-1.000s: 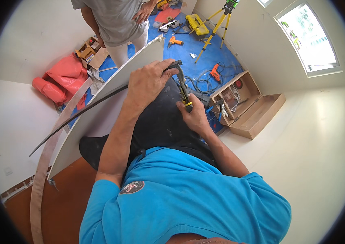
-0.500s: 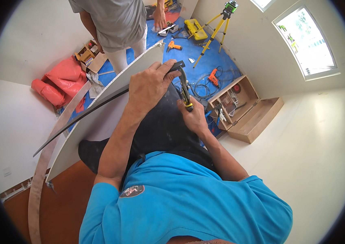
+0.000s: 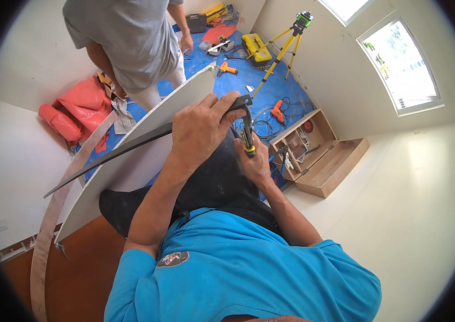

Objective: The person uses tin snips to cut a long black metal strip into shorter pieces while seated on the floor. The person repeatedly positions the strip, cuts it, and sets the cut pieces aside. Another person works nearby with a nail gun on a white panel.

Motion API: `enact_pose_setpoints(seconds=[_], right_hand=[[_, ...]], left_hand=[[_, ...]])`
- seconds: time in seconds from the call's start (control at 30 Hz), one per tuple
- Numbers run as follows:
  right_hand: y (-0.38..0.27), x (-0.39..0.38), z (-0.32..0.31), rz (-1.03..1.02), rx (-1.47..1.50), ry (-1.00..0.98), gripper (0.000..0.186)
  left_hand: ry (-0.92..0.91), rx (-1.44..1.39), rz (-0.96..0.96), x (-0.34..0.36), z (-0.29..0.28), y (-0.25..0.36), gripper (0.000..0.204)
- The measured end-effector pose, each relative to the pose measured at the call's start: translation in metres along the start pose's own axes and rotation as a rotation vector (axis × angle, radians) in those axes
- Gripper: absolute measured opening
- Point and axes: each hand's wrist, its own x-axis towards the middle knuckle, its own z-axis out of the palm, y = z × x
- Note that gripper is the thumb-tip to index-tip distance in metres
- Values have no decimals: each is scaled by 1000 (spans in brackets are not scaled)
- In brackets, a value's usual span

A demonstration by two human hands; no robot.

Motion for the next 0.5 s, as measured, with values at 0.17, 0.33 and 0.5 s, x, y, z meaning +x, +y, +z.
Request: enact_pose_setpoints(seconds=[0.17, 0.33, 0.5], right_hand=[[-2, 1, -1, 0, 43, -25, 45], [-2, 16, 5, 58, 41, -50, 43], [-2, 17, 1, 127, 60, -116, 39]], left_hand=[[-25, -22, -16, -1, -3, 0, 40], [-60, 13, -38, 10, 8, -9, 40], [-9, 8, 0, 15, 20, -31, 41]])
